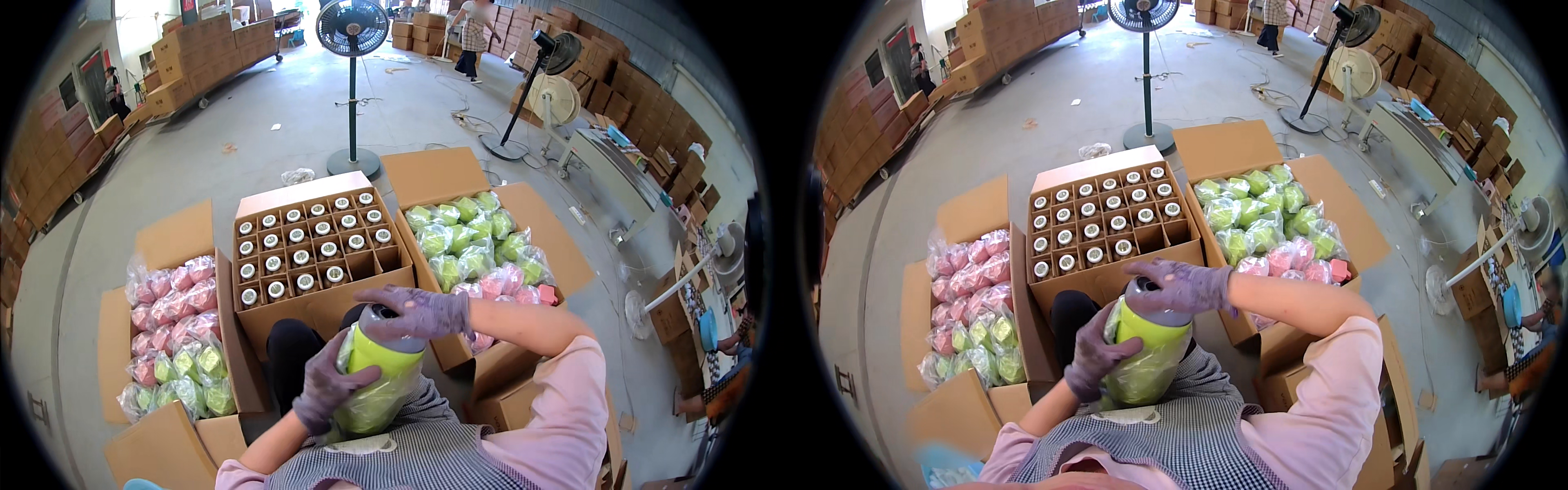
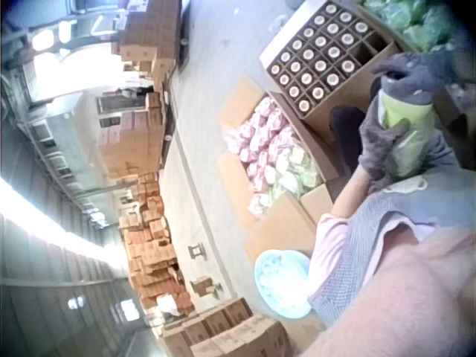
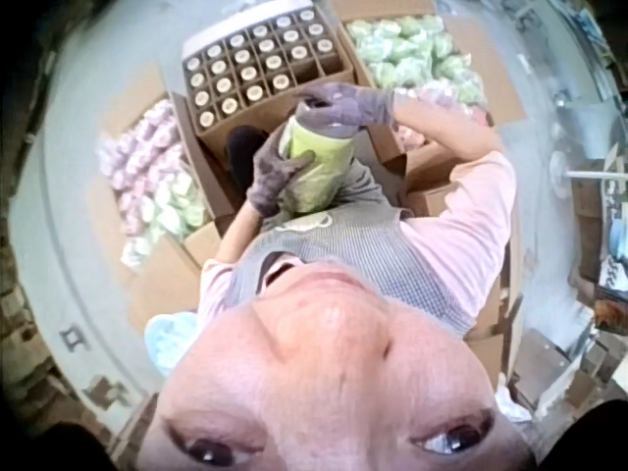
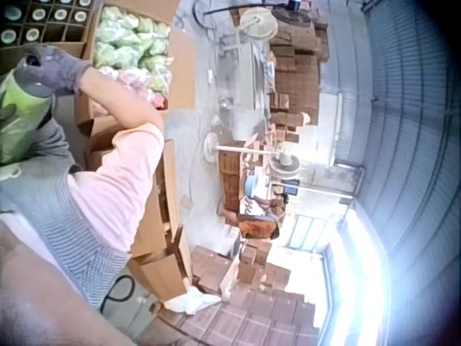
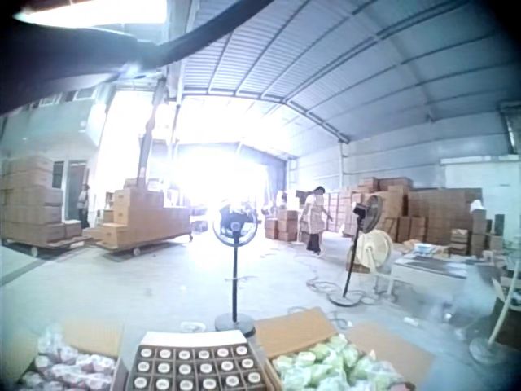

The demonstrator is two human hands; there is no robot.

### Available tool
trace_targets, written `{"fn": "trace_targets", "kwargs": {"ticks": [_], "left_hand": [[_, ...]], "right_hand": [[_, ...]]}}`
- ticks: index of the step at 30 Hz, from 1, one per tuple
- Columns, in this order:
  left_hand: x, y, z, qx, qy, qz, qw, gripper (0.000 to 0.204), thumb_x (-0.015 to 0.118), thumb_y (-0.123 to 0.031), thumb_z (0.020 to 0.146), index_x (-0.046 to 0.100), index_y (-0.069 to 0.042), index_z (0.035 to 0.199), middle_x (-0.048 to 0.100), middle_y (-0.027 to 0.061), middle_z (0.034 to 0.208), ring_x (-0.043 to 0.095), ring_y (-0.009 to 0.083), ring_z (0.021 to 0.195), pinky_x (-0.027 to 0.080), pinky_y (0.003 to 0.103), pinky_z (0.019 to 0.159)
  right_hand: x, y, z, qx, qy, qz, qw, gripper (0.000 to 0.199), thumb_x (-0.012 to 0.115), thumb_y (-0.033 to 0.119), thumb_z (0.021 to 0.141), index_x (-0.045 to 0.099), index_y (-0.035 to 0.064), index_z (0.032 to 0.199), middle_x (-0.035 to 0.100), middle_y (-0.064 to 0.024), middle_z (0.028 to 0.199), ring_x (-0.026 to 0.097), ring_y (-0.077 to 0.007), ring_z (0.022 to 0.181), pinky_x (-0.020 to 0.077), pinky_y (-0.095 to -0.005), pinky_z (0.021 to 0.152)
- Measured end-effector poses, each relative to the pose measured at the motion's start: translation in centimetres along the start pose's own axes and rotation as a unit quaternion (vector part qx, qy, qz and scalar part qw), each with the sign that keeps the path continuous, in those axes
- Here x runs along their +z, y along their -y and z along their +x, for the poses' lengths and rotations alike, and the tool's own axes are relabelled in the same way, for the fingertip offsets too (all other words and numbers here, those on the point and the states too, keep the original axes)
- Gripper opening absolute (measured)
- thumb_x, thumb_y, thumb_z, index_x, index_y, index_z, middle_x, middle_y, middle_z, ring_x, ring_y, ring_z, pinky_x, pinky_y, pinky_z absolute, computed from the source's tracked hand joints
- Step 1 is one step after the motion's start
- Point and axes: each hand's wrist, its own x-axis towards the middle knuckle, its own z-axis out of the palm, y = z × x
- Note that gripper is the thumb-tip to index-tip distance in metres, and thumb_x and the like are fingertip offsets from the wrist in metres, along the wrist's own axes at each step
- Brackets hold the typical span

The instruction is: The person places white plastic rings onto the tops of small jars arranged in a cardboard tray. The person then picks up a green plastic container, removes its lid, places a clear glass insert inside, and secures the lid.

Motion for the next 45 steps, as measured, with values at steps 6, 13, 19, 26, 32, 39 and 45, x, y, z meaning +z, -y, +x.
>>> {"fn": "trace_targets", "kwargs": {"ticks": [6,13,19,26,32,39,45], "left_hand": [[-3.0,1.6,0.4,-0.002,0.103,-0.383,0.918,0.081,0.091,-0.019,0.070,0.052,0.004,0.137,0.066,0.0084,0.122,0.064,0.0188,0.108,0.052,0.033,0.096],[-3.4,0.8,-1.1,0.155,0.061,-0.010,0.986,0.085,0.088,-0.015,0.072,0.046,0.002,0.144,0.065,0.0093,0.126,0.060,0.0174,0.117,0.047,0.033,0.103],[0.5,2.8,-0.8,0.043,-0.052,-0.086,0.994,0.077,0.087,-0.018,0.076,0.050,0.001,0.141,0.064,0.0053,0.125,0.060,0.0160,0.113,0.049,0.032,0.100],[-2.7,1.9,-1.2,-0.024,0.068,-0.309,0.948,0.087,0.089,-0.028,0.074,0.046,-0.001,0.144,0.064,0.0088,0.129,0.062,0.0194,0.115,0.050,0.034,0.099],[-1.4,-0.1,-1.2,-0.030,0.016,-0.251,0.967,0.080,0.086,-0.011,0.076,0.046,-0.001,0.144,0.064,0.0100,0.126,0.062,0.0218,0.116,0.050,0.035,0.100],[1.4,1.9,-2.4,0.054,-0.138,0.050,0.988,0.083,0.087,-0.016,0.074,0.044,0.004,0.142,0.066,0.0103,0.125,0.065,0.0197,0.111,0.052,0.032,0.094],[-4.4,1.0,-1.5,0.025,0.058,-0.281,0.958,0.060,0.083,-0.014,0.078,0.057,0.005,0.128,0.068,0.0130,0.118,0.066,0.0224,0.107,0.053,0.037,0.095]], "right_hand": [[0.5,2.1,2.1,-0.486,0.006,-0.293,0.824,0.065,0.071,0.033,0.085,0.049,0.0032,0.138,0.048,-0.0276,0.137,0.050,-0.0437,0.124,0.0456,-0.0458,0.103],[2.0,3.5,1.2,-0.288,-0.032,-0.344,0.893,0.064,0.062,0.046,0.090,0.046,0.0175,0.145,0.046,-0.0300,0.138,0.055,-0.0452,0.115,0.0462,-0.0501,0.100],[0.6,-1.3,4.9,-0.395,0.015,-0.380,0.836,0.047,0.059,0.035,0.094,0.051,0.0085,0.132,0.050,-0.0232,0.137,0.057,-0.0371,0.119,0.0490,-0.0406,0.100],[1.0,1.1,3.7,-0.443,0.032,-0.357,0.822,0.071,0.075,0.040,0.077,0.053,0.0101,0.137,0.044,-0.0291,0.143,0.045,-0.0463,0.131,0.0335,-0.0501,0.114],[0.9,-0.9,6.5,-0.341,0.048,-0.319,0.883,0.057,0.068,0.041,0.086,0.057,0.0150,0.135,0.049,-0.0254,0.139,0.050,-0.0433,0.126,0.0407,-0.0498,0.108],[1.7,0.7,5.6,-0.121,0.050,-0.314,0.940,0.067,0.063,0.048,0.090,0.047,0.0100,0.143,0.044,-0.0250,0.146,0.047,-0.0408,0.132,0.0430,-0.0444,0.107],[2.2,3.9,3.7,-0.396,0.029,-0.386,0.833,0.077,0.063,0.058,0.087,0.043,0.0127,0.146,0.041,-0.0284,0.147,0.050,-0.0469,0.127,0.0424,-0.0522,0.106]]}}
